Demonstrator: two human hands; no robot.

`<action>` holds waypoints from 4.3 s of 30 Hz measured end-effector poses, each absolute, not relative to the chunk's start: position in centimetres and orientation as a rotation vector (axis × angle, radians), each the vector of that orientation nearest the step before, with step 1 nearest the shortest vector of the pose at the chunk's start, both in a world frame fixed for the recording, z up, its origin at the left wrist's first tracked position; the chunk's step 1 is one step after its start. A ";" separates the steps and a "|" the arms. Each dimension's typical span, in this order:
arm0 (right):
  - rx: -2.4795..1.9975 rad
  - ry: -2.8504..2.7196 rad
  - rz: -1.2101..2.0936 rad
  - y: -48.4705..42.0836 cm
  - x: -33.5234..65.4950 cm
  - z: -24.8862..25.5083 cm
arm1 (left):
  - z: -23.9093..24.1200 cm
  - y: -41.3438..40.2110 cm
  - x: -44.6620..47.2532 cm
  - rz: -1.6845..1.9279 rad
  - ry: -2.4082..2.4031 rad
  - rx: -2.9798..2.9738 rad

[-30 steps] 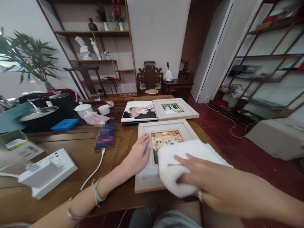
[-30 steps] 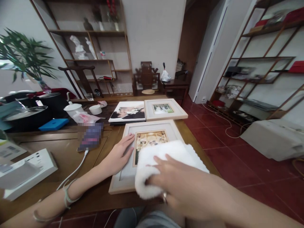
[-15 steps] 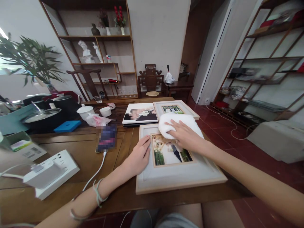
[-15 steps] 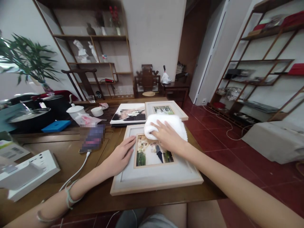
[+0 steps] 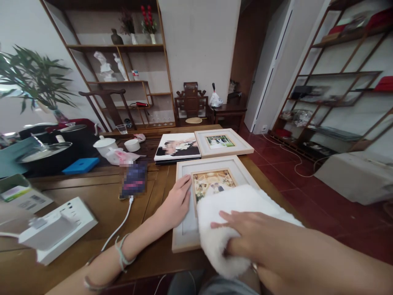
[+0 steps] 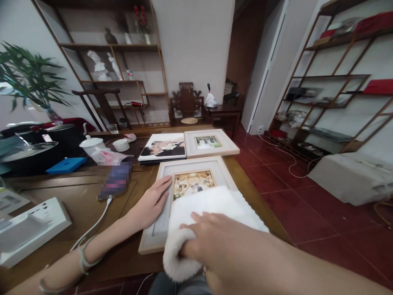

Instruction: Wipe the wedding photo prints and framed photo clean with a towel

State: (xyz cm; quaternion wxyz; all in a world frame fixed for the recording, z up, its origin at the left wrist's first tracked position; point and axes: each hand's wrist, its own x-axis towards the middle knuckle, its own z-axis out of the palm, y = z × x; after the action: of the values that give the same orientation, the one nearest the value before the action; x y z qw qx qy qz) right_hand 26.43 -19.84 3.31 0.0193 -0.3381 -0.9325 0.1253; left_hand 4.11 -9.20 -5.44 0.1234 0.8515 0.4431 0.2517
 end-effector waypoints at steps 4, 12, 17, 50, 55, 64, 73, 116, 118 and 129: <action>-1.073 -2.835 0.396 -19.6 26.2 2.3 | -5.5 -9.1 4.0 0.735 1.272 2.470; -1.300 -2.691 -0.079 -9.4 26.7 -0.9 | -5.3 -9.2 4.1 0.699 1.284 2.465; -1.251 -2.744 -0.132 -6.6 24.6 -0.9 | -5.0 -9.4 4.1 0.688 1.287 2.483; -1.047 -2.917 0.133 -15.9 21.0 0.1 | -4.7 -10.3 4.4 1.097 1.305 2.135; -1.048 -2.937 0.251 -18.3 22.9 0.4 | -4.6 -9.9 4.5 0.940 1.332 2.288; -1.405 -2.736 -0.048 -20.2 32.3 -0.8 | -4.3 -9.7 4.5 0.724 1.293 2.546; -1.658 -2.441 -0.404 -11.1 33.7 0.4 | -4.2 -9.8 4.5 0.603 1.279 2.612; -1.617 -2.733 -0.237 -16.3 30.6 0.0 | -4.8 -9.3 4.3 0.706 1.224 2.532; -1.549 -2.651 -0.356 -13.0 30.8 -1.0 | -4.8 -9.2 4.1 0.732 1.208 2.526; -1.327 -2.755 -0.313 -9.2 30.6 -1.2 | -4.7 -9.3 4.4 0.743 1.253 2.501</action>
State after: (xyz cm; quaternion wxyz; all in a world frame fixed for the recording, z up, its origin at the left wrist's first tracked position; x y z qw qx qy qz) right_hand 30.57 -9.21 -1.24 0.0337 -0.4315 -0.8957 -0.1019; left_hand 4.41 -9.30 -4.72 0.1232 0.8575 0.4297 0.2547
